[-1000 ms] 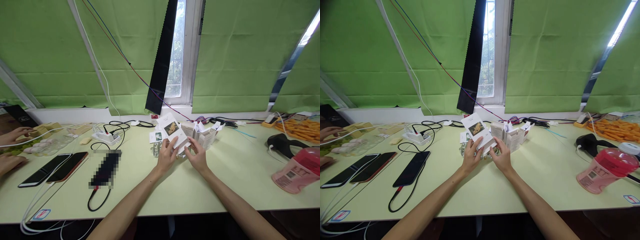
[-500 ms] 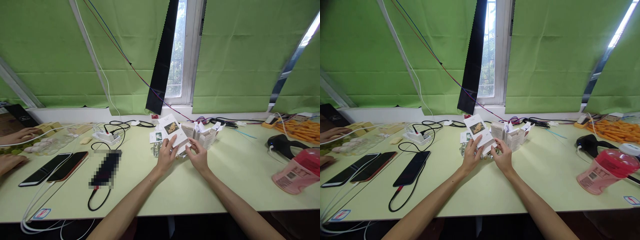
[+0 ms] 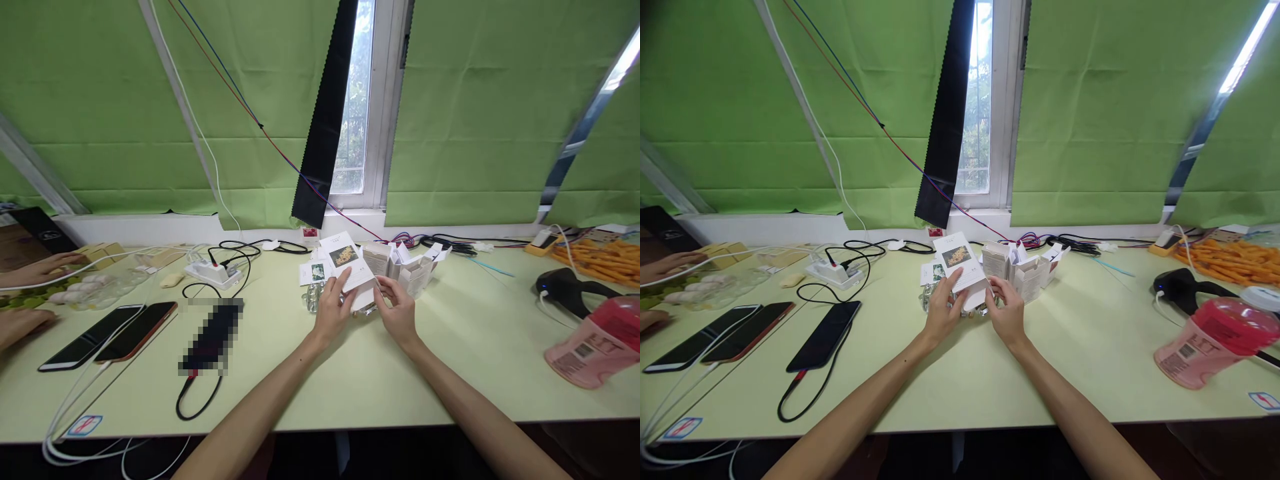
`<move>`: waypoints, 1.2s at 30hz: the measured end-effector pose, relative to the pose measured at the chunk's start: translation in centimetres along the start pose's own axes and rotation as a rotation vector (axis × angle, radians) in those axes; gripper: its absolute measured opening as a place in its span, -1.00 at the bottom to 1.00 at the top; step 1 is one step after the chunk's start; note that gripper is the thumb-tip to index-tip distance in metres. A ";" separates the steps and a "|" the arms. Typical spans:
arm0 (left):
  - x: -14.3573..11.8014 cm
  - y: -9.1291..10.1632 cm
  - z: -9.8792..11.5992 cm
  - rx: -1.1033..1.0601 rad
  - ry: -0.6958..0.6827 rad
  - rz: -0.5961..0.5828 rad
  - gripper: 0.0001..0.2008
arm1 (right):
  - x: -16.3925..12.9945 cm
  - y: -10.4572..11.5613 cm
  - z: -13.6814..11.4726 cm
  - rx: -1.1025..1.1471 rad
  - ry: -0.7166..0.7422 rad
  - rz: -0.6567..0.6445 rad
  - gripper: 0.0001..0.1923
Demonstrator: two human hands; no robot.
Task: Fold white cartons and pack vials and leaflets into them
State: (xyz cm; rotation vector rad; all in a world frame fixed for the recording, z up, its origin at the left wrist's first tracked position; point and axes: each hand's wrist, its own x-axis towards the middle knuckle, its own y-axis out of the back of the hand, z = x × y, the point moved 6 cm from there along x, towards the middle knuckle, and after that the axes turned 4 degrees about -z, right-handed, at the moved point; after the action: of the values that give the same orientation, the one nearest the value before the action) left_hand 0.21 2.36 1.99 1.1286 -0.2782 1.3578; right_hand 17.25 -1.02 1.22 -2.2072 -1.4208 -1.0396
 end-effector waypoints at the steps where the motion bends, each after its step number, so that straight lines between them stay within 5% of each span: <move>1: 0.0 0.0 0.0 -0.005 0.007 0.003 -0.56 | 0.0 0.0 0.1 0.005 -0.003 0.002 -0.77; 13: -0.1 -0.3 -1.2 -0.171 0.170 0.004 -0.54 | -0.2 -0.1 0.5 0.069 -0.042 0.014 -0.82; 36: -0.1 -0.5 -1.5 -0.208 0.193 -0.025 -0.52 | -0.2 -0.5 0.4 0.119 -0.021 -0.068 -0.81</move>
State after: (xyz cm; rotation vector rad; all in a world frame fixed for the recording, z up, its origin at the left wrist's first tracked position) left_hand 0.00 3.57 0.96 0.8198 -0.2571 1.3709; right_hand 16.91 -0.70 0.78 -2.1059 -1.5349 -0.9304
